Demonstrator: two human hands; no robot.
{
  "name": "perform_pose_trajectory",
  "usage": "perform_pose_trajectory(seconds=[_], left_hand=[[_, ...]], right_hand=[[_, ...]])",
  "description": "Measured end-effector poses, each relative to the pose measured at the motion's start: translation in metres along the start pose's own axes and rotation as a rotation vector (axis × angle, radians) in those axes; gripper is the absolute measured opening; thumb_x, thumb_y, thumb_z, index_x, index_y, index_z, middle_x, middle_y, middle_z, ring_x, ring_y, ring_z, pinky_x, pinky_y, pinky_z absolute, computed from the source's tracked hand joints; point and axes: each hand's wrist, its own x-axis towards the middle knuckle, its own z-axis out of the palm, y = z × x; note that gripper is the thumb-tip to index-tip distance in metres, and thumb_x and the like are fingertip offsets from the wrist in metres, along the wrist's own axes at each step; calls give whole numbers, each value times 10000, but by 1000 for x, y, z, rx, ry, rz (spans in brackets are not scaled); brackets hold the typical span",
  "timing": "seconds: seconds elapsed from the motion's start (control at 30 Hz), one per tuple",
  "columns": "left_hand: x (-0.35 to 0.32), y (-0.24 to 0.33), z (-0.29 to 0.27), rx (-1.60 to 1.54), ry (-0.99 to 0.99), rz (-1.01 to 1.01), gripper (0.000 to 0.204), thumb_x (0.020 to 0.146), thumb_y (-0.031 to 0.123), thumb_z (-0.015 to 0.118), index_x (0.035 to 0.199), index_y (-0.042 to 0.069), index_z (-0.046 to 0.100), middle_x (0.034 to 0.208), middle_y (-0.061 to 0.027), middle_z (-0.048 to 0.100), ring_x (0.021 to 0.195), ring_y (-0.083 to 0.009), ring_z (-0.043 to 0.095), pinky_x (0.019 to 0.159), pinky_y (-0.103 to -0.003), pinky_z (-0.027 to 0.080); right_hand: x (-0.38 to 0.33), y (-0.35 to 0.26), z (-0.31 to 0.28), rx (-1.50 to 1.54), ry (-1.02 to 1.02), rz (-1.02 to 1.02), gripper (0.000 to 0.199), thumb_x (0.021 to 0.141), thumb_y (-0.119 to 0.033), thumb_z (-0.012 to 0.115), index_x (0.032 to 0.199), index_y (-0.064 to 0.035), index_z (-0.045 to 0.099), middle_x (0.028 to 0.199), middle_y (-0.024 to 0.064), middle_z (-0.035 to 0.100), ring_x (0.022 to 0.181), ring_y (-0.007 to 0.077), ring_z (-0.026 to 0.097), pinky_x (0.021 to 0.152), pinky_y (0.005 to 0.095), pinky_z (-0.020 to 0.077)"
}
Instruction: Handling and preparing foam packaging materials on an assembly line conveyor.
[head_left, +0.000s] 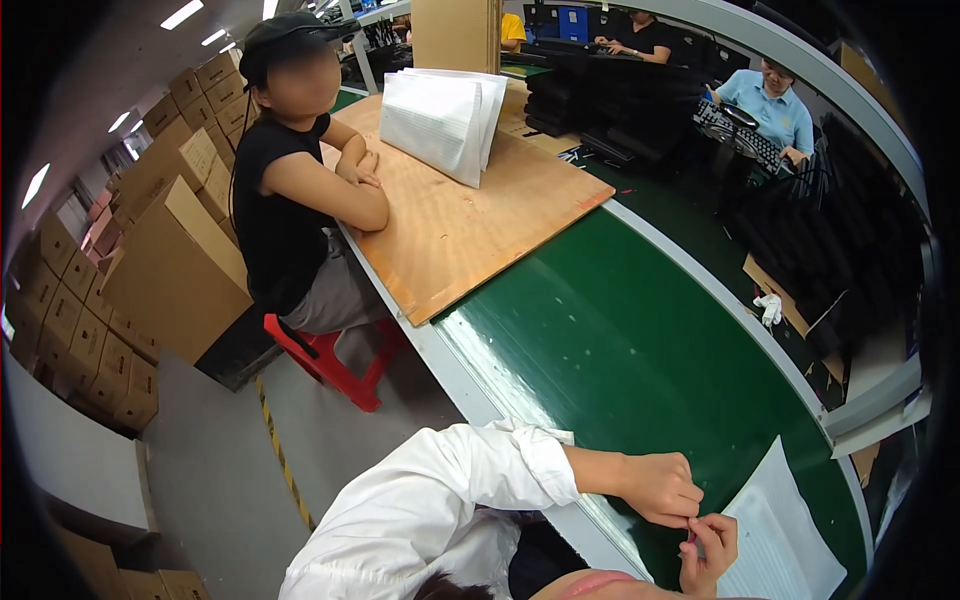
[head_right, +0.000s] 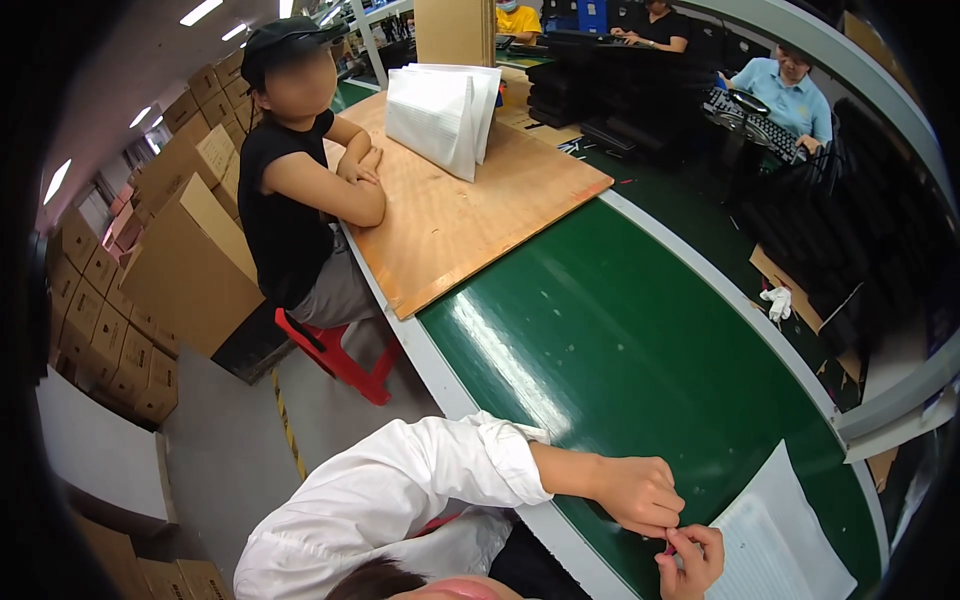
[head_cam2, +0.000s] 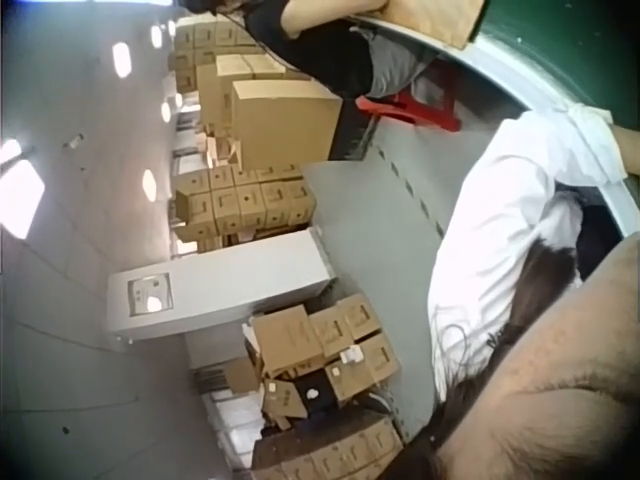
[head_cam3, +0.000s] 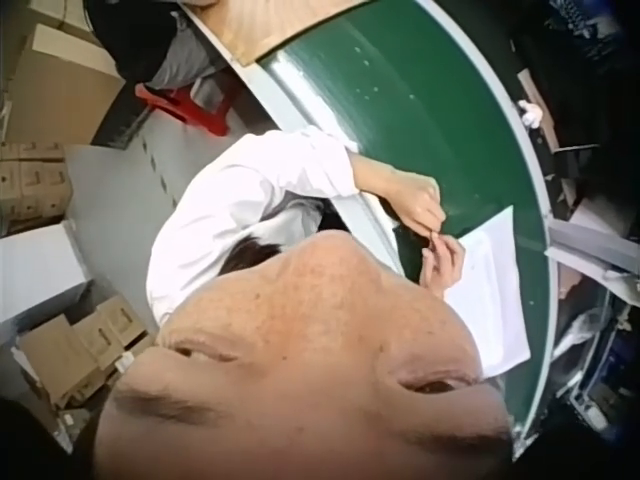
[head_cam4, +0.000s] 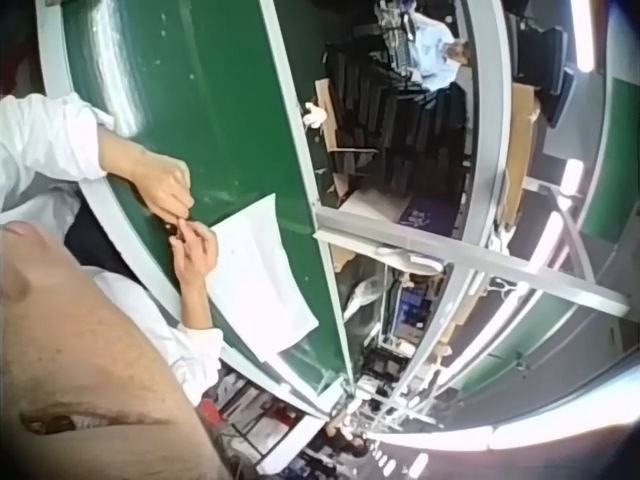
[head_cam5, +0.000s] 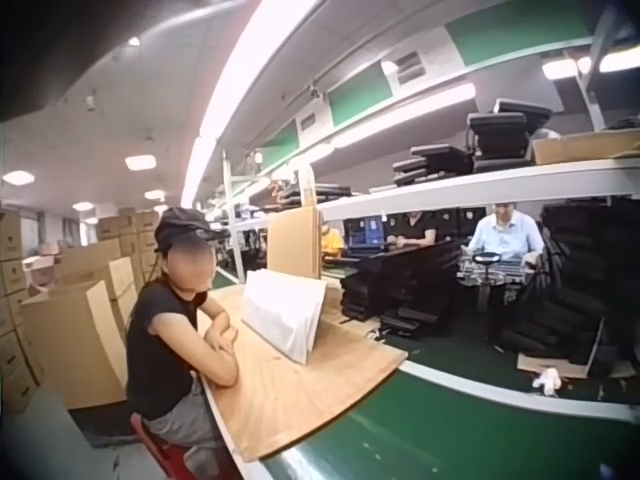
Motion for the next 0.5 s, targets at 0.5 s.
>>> perform_pose_trajectory(seconds=[0.5], left_hand=[[4,0,-2,-81,9,-6,188,745,120,619,610,92,491,570,-5,438,420,-196,430,417,-284,316]], right_hand=[[-2,12,1,-142,36,-153,150,799,-127,640,888,-8,661,734,67,568,663,194,450,608,292,396]])
